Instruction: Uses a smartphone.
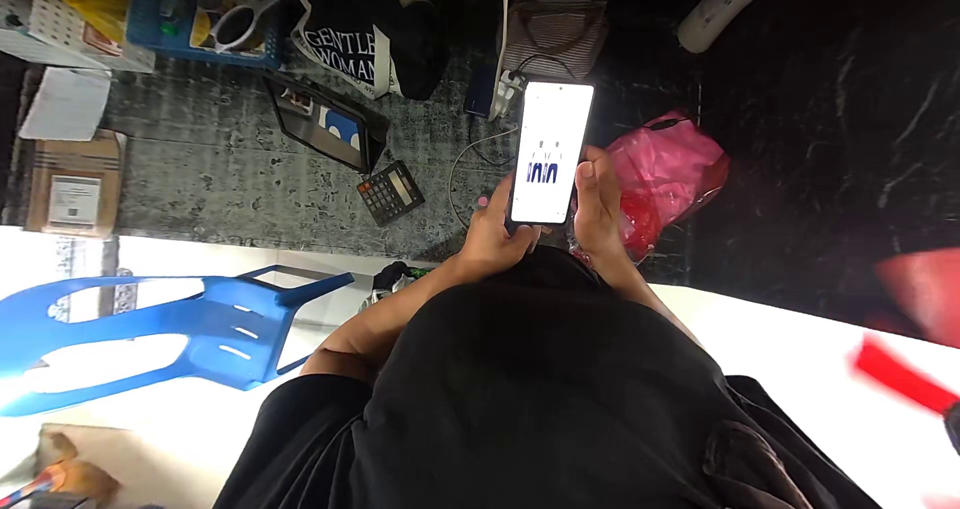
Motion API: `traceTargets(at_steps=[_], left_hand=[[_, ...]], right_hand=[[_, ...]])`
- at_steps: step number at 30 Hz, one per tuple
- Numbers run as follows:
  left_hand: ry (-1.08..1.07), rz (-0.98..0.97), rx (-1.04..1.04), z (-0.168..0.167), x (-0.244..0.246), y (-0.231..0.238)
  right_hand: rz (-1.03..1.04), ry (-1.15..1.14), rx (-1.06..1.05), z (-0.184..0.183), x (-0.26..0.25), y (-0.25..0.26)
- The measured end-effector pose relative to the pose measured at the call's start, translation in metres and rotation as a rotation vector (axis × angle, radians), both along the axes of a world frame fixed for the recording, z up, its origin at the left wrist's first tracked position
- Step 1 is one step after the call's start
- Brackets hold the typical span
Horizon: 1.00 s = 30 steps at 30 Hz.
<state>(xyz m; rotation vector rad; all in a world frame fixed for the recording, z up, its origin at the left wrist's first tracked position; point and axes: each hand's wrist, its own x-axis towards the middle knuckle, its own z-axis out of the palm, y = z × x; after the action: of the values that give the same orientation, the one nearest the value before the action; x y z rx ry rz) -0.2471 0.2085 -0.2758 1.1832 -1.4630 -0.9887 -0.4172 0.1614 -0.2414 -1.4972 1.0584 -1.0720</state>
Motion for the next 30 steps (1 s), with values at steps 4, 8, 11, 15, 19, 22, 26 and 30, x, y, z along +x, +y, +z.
traceTargets(at_steps=[4, 8, 11, 15, 19, 22, 26, 30], left_hand=[[0.010, -0.010, -0.001, -0.0009, 0.0007, -0.0013], [0.012, -0.006, -0.002, -0.0015, 0.0010, -0.0018], [0.021, -0.007, -0.009, -0.0029, 0.0011, -0.0024], [0.016, -0.014, 0.011, -0.0031, 0.0016, -0.0025], [0.019, -0.010, 0.009, -0.0042, 0.0014, -0.0028], [0.019, -0.008, 0.008, -0.0045, 0.0015, -0.0035], [0.023, -0.009, 0.018, -0.0044, 0.0016, -0.0037], [0.028, -0.015, 0.013, -0.0046, 0.0021, -0.0039]], right_hand=[[-0.002, 0.010, -0.016, -0.0018, -0.0007, -0.0012], [-0.005, 0.024, -0.002, -0.0022, 0.0000, -0.0023], [-0.001, 0.026, -0.006, -0.0024, -0.0002, -0.0021], [0.000, 0.011, 0.004, -0.0024, 0.0008, -0.0026], [-0.001, 0.004, 0.004, -0.0024, 0.0013, -0.0028], [-0.011, 0.006, 0.014, -0.0028, 0.0019, -0.0037], [0.005, 0.015, 0.019, -0.0029, -0.0002, -0.0018], [-0.007, 0.027, 0.028, -0.0029, 0.0013, -0.0029]])
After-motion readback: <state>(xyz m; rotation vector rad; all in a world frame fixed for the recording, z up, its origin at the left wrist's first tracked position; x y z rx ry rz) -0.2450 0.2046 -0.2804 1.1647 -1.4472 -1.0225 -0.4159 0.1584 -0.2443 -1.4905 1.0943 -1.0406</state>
